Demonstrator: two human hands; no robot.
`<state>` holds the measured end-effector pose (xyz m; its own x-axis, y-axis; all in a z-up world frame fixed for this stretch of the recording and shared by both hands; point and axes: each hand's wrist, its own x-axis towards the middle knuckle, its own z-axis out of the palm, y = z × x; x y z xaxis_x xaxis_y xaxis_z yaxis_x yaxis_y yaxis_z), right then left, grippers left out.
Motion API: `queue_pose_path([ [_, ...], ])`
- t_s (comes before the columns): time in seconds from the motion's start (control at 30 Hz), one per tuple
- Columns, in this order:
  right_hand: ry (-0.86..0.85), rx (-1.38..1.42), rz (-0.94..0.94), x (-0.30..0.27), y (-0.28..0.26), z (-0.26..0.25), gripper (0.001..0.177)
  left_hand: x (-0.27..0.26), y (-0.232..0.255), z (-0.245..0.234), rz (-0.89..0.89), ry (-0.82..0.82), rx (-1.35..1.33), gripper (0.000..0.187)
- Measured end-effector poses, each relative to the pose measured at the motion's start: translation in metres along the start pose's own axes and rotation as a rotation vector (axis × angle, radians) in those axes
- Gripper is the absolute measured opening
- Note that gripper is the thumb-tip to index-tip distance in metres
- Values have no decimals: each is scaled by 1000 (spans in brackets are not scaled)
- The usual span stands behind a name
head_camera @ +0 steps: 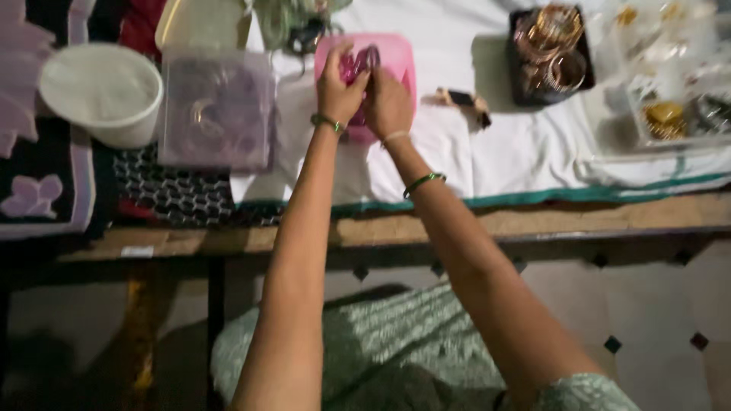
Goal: The person sorts and organizes bangles from a pink container onto a white cloth on the table. They handle the bangles by hand, separating them into small piles and occasionally placing some into a clear plastic bag.
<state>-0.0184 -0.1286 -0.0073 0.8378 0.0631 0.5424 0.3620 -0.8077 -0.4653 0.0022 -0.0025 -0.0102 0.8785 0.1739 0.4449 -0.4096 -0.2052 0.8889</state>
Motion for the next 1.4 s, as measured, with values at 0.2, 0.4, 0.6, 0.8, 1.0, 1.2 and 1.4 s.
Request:
queue_pose_path([
  [0.2,52,42,73,1,-34,-37,20,-1,24,1,17,26,17,53],
  [0.4,49,102,148,-4,-34,-34,19,-3,10,6,122,98,84,52],
  [0.6,71,63,1,-1,-35,-40,27,-2,8,4,131,73,209,51],
  [0.8,-87,208,144,11,-28,-39,44,10,-13,13,-220,-147,-349,34],
  [1.0,-117,141,185,8,-34,-45,45,8,0,-1,-253,-244,-522,52],
  [1.2,-115,216,36,8,-5,-42,35,15,35,-5,-509,-353,-791,63],
  [1.4,-208,410,376,5,35,-40,37,25,105,-40,-282,-616,-62,47],
])
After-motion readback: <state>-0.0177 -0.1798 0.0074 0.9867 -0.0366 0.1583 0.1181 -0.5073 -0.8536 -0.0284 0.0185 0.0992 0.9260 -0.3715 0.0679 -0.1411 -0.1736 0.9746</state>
